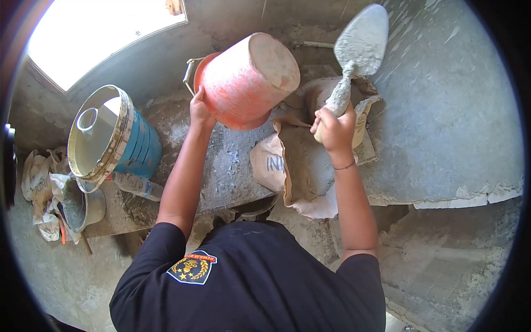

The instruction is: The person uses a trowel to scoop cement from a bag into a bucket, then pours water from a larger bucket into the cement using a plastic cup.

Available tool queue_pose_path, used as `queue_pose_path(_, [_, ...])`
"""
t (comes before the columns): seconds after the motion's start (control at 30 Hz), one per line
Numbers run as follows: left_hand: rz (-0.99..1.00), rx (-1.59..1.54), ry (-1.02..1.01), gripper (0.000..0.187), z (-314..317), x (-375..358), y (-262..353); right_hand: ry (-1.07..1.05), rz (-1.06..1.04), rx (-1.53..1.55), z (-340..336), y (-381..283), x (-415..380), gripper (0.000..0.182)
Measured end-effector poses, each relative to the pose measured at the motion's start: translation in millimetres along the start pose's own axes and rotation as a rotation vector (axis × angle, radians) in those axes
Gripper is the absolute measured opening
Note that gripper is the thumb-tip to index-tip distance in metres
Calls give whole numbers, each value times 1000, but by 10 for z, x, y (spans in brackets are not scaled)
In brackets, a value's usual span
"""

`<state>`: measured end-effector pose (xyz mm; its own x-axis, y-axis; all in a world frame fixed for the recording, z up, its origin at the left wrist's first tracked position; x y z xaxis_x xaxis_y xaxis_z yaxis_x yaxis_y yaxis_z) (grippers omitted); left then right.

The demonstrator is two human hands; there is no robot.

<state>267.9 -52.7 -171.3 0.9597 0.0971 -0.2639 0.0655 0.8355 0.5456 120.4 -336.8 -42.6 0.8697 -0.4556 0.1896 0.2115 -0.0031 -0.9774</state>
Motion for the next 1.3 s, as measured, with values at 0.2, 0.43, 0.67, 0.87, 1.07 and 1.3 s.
queue_pose_path(0.2, [72,69,14,46,44,46,-7,-131,176,-201,27,-108,19,16])
queue_pose_path(0.43, [45,4,-35,44,189,31,-37,-154,119,-433,1,192,187,21])
queue_pose_path(0.67, [8,-38,-93,45,246,125,-67,7,69,-396,-32,90,443,16])
queue_pose_path(0.87, [20,7,-44,45,243,179,-70,-71,23,-252,29,-124,306,21])
queue_pose_path(1.07, [46,23,-74,46,329,26,137,-226,165,-423,170,-48,308,24])
queue_pose_path(1.3, [313,552,-153,34,347,-594,1011,-161,233,-141,-166,-186,-57,30])
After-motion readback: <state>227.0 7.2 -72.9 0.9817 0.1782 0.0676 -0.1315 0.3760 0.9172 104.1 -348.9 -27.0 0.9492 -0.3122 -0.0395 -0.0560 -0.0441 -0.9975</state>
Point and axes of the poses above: each hand's wrist, its own x-axis towards the middle knuckle, its own z-axis out of the palm, y = z × x, the point moved 3 cm from there along x, towards the middle knuckle, and after that the axes turned 12 degrees about y, right-handed, at the moved point
